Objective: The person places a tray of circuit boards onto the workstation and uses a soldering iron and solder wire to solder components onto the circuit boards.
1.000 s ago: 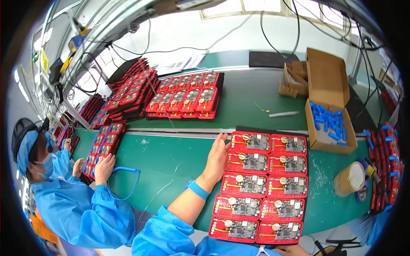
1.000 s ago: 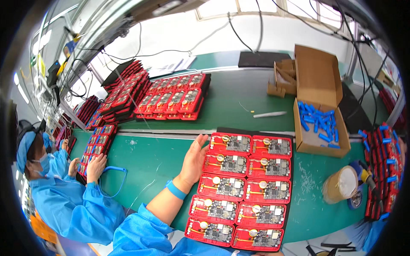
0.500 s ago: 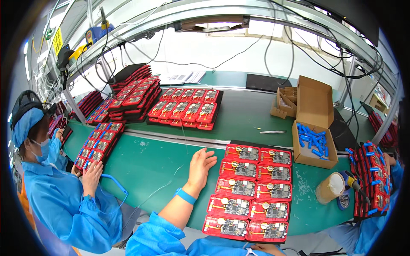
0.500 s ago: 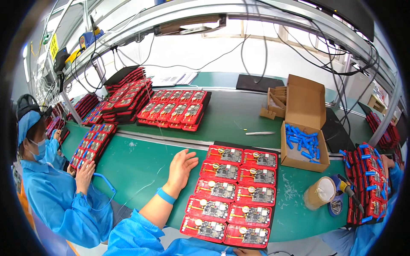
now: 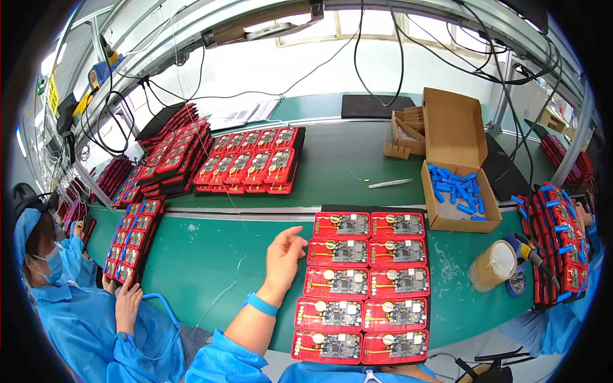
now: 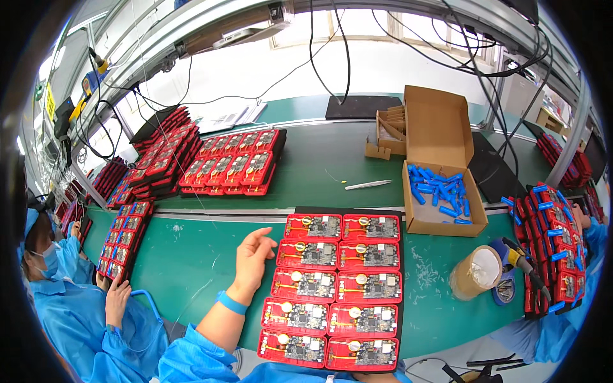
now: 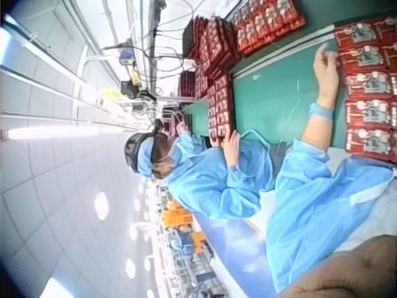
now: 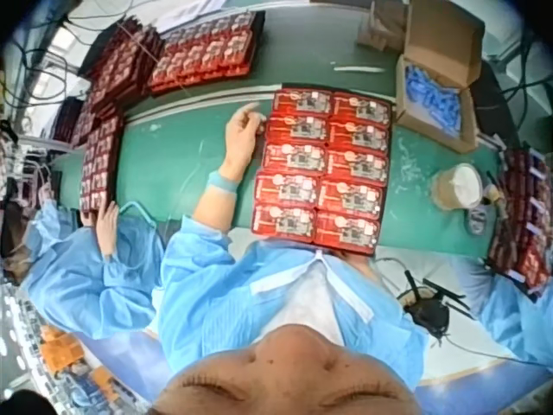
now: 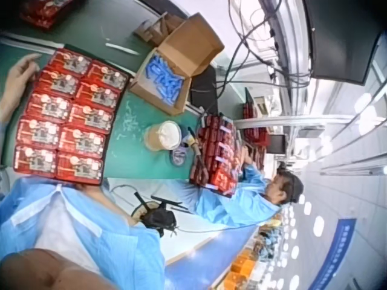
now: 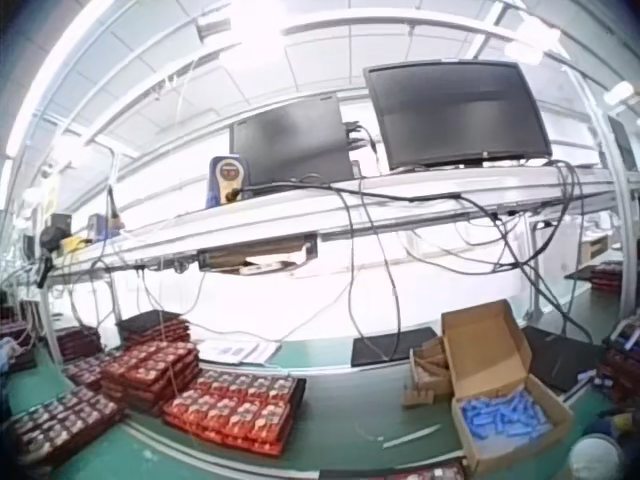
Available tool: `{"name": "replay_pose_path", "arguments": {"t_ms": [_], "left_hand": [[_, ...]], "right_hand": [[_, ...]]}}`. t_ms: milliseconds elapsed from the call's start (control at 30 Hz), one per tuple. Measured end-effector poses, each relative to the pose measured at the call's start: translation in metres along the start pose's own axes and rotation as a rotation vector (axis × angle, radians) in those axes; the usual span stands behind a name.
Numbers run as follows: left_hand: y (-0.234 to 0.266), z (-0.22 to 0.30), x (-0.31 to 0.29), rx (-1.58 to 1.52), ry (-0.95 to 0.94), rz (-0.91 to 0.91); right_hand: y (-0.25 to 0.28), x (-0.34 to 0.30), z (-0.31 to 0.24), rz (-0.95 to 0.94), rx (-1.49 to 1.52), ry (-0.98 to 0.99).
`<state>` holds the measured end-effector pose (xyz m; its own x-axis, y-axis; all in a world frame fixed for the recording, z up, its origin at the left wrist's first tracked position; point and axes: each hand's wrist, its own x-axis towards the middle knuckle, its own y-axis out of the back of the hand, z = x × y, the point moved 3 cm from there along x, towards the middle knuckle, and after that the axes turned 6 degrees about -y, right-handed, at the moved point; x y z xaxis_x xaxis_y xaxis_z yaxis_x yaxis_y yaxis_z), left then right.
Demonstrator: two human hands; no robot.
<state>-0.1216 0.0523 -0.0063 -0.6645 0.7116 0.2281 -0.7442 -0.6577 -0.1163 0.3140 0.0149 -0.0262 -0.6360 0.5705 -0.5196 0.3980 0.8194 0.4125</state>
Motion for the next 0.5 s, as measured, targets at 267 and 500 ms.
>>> {"name": "replay_pose_path", "arguments": {"t_ms": [267, 500], "left_hand": [[0.015, 0.029, 0.008, -0.272, 0.04, 0.011], [0.092, 0.093, -0.051, -0.35, -0.096, 0.159]], "right_hand": [[-0.01, 0.057, -0.015, -0.249, -0.121, 0.109], [-0.027, 0.089, -0.03, -0.412, -0.216, 0.184]]}}
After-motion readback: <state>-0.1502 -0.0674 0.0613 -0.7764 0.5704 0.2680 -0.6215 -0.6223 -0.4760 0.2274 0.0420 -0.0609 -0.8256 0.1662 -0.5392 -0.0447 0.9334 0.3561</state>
